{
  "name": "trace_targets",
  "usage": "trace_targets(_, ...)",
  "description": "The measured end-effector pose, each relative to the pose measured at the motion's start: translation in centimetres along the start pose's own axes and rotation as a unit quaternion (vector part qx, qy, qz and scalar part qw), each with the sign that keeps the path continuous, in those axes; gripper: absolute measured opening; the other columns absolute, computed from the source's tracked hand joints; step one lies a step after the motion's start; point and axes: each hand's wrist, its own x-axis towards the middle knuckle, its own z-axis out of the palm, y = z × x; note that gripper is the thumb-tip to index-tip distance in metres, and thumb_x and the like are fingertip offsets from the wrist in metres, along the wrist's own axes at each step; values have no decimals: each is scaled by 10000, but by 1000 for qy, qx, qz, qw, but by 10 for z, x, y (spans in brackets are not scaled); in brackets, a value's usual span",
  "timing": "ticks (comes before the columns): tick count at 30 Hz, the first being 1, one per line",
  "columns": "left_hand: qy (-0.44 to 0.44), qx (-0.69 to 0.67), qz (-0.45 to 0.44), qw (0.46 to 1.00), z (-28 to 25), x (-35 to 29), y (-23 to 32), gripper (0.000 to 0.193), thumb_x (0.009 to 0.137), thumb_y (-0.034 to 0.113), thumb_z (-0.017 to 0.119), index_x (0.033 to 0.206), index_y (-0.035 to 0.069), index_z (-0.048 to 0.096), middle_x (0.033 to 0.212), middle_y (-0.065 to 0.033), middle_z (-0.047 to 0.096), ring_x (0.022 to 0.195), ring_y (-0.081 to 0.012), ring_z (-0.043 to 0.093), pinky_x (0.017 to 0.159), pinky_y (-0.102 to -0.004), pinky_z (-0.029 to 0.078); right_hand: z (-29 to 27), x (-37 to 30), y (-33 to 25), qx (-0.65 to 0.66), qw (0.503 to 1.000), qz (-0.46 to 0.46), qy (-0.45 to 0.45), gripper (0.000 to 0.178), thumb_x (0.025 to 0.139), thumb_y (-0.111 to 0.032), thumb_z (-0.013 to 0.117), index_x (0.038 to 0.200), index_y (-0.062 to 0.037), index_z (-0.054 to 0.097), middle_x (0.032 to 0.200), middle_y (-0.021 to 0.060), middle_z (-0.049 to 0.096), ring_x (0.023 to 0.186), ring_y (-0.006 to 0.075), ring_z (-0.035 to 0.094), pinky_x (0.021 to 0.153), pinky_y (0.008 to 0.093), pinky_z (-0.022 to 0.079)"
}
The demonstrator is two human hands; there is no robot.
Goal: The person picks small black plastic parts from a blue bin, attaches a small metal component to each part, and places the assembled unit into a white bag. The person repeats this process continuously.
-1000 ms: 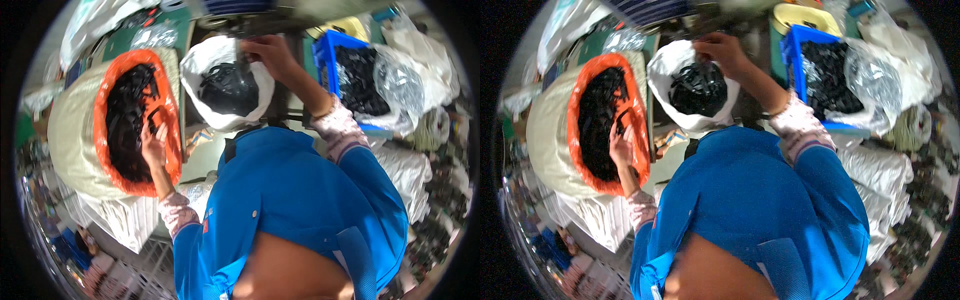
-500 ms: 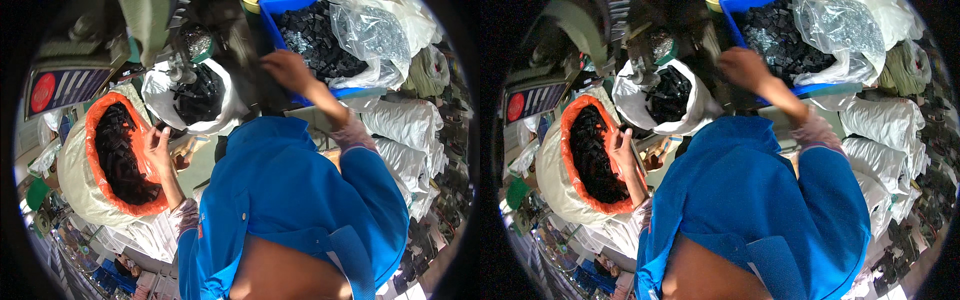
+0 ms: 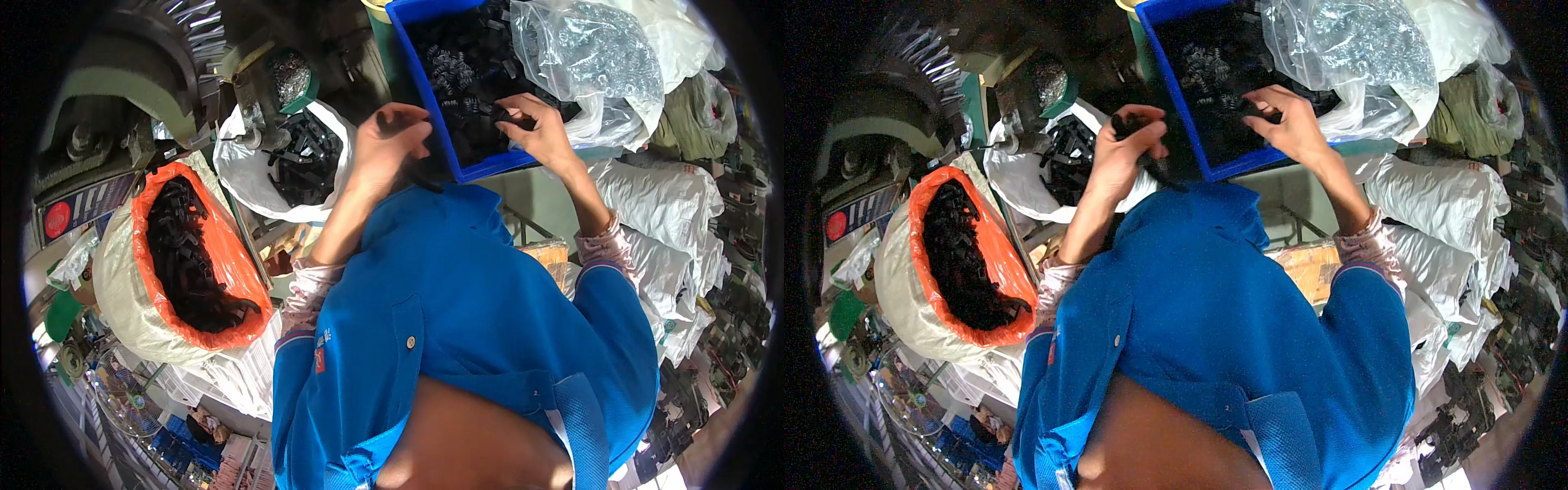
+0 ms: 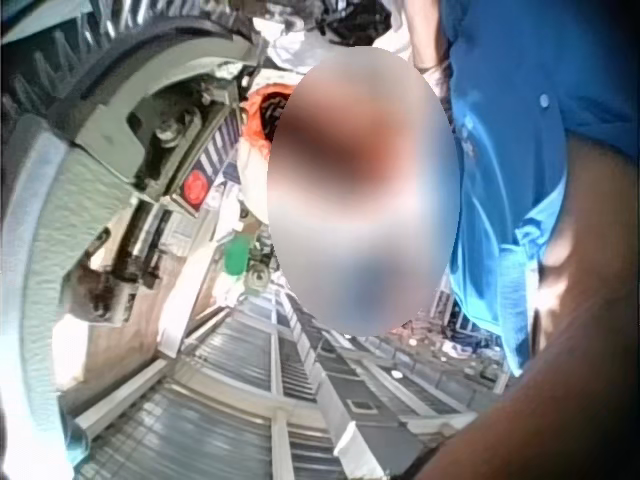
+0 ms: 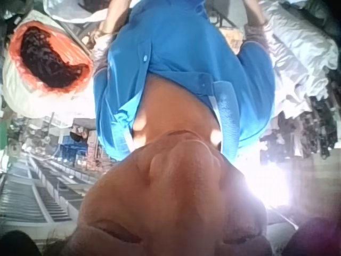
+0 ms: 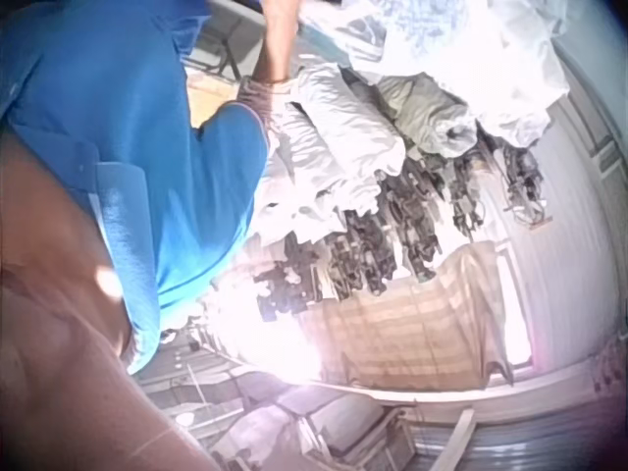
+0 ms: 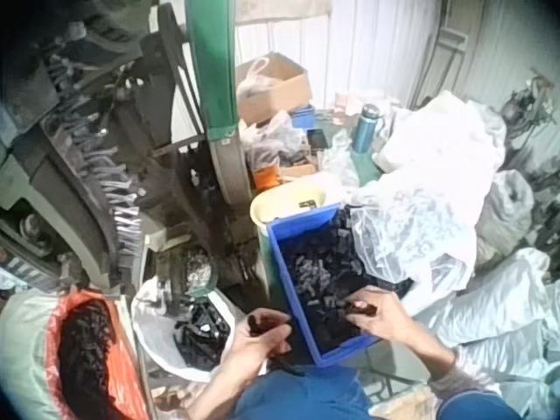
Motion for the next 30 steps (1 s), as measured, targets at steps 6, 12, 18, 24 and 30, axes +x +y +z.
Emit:
trace_targets(6, -73, 230, 107, 965, 22, 10, -5, 293, 788, 54, 699, 1068, 26, 615, 939, -70, 659, 820, -102, 610, 732, -249, 492, 22, -13, -9, 227, 970, 90, 20, 317, 766, -43, 717, 1070, -9, 633, 908, 63, 658, 816, 109, 606, 731, 242, 485)
trace_targets(12, -122, 409, 176, 887, 12, -1, -21, 248, 732, 91, 748, 898, 55, 568, 824, -65, 605, 815, -121, 593, 693, -315, 481, 49, -29, -30, 390, 900, 178, -76, 291, 822, -113, 693, 1060, 40, 629, 904, 98, 674, 798, 131, 635, 713, 267, 531)
trace_targets(18, -27, 326, 79, 942, 1, -9, -5, 414, 751, 11, 706, 1125, 71, 540, 890, -19, 601, 828, -99, 563, 774, -235, 452, 46, 16, 40, -93, 990, -95, -37, 188, 810, -91, 638, 989, -66, 689, 803, 109, 636, 718, 262, 632, 632, 331, 520)
trace_targets(24, 13, 310, 73, 948, 0, -6, -2, 259, 799, 29, 682, 1047, 23, 607, 882, -17, 610, 831, -77, 557, 764, -229, 451, 79, 67, 75, -365, 891, -169, -207, 126, 745, -71, 573, 861, -83, 623, 909, 157, 590, 774, 340, 634, 665, 433, 523)
trace_targets(30, 60, 261, 77, 960, -15, -10, -12, 250, 810, 18, 671, 1050, 0, 602, 894, -17, 620, 827, -75, 566, 757, -229, 464, 80, 69, 95, -366, 864, -242, -246, 193, 794, -95, 528, 961, -107, 623, 958, 151, 581, 767, 317, 642, 597, 421, 527)
